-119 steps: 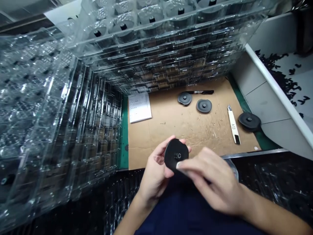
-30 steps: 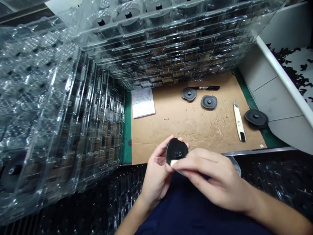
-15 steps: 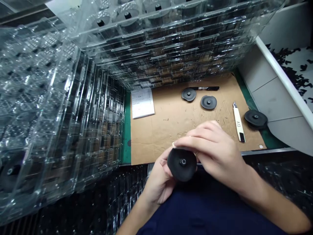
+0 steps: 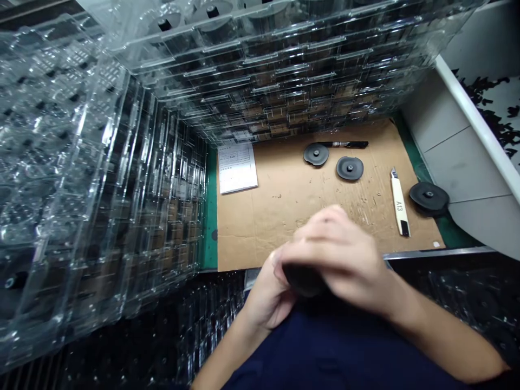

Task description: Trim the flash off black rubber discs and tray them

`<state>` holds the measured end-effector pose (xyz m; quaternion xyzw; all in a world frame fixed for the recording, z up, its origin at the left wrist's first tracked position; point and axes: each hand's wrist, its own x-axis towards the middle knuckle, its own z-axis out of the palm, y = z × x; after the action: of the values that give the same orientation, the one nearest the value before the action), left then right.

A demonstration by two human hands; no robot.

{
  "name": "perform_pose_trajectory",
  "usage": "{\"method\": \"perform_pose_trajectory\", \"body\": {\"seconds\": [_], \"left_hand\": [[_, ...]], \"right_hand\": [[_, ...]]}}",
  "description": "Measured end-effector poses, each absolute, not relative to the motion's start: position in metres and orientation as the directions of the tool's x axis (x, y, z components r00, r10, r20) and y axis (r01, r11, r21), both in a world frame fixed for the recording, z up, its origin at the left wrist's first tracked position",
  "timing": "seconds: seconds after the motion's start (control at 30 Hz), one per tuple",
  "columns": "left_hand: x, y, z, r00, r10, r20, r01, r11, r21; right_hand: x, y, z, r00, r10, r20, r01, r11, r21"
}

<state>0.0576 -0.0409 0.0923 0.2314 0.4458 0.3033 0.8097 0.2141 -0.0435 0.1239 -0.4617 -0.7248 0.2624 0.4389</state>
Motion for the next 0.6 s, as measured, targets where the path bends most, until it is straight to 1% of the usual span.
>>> {"method": "perform_pose_trajectory", "body": {"seconds": [0.07,0.13,0.17,0.23,0.33,0.43,0.5,0.53,0.57,0.6], "left_hand": [[0.056,-0.04,0.092,0.489,0.651,-0.58,-0.32,0.753,0.575],[0.053,-0.038,0.092,0.55,0.606,-0.575,-0.369,0.794,0.483],[0.051,-0.038,0.092,0.57,0.589,-0.572,-0.386,0.807,0.447],[0.049,-0.036,0.093,0.576,0.587,-0.569,-0.402,0.81,0.428],[0.048,-0.036,0.093,0.573,0.603,-0.555,-0.409,0.797,0.445],[0.049,-0.036,0.092,0.597,0.607,-0.525,-0.422,0.794,0.438],[0.05,-0.037,0.091,0.611,0.601,-0.516,-0.419,0.798,0.433],[0.051,-0.038,0.091,0.603,0.603,-0.521,-0.412,0.796,0.444],[0.052,-0.039,0.091,0.588,0.607,-0.535,-0.397,0.793,0.463],[0.053,-0.039,0.092,0.562,0.614,-0.555,-0.371,0.786,0.494]], "right_hand": [[0.224,-0.042,0.109,-0.054,0.966,0.252,0.469,0.247,-0.848],[0.233,-0.047,0.088,0.064,0.99,0.128,0.489,0.081,-0.868],[0.235,-0.051,0.075,0.086,0.993,0.079,0.5,0.026,-0.866],[0.236,-0.063,0.05,0.061,0.998,0.004,0.534,-0.029,-0.845],[0.235,-0.076,0.022,0.009,0.999,-0.053,0.575,-0.049,-0.817],[0.237,-0.076,0.027,0.056,0.996,-0.064,0.57,-0.084,-0.818],[0.237,-0.07,0.051,0.131,0.991,-0.012,0.555,-0.084,-0.828],[0.235,-0.067,0.066,0.149,0.987,0.05,0.55,-0.041,-0.834],[0.232,-0.065,0.082,0.139,0.981,0.137,0.545,0.04,-0.837],[0.228,-0.062,0.097,0.082,0.966,0.247,0.539,0.165,-0.826]]}}
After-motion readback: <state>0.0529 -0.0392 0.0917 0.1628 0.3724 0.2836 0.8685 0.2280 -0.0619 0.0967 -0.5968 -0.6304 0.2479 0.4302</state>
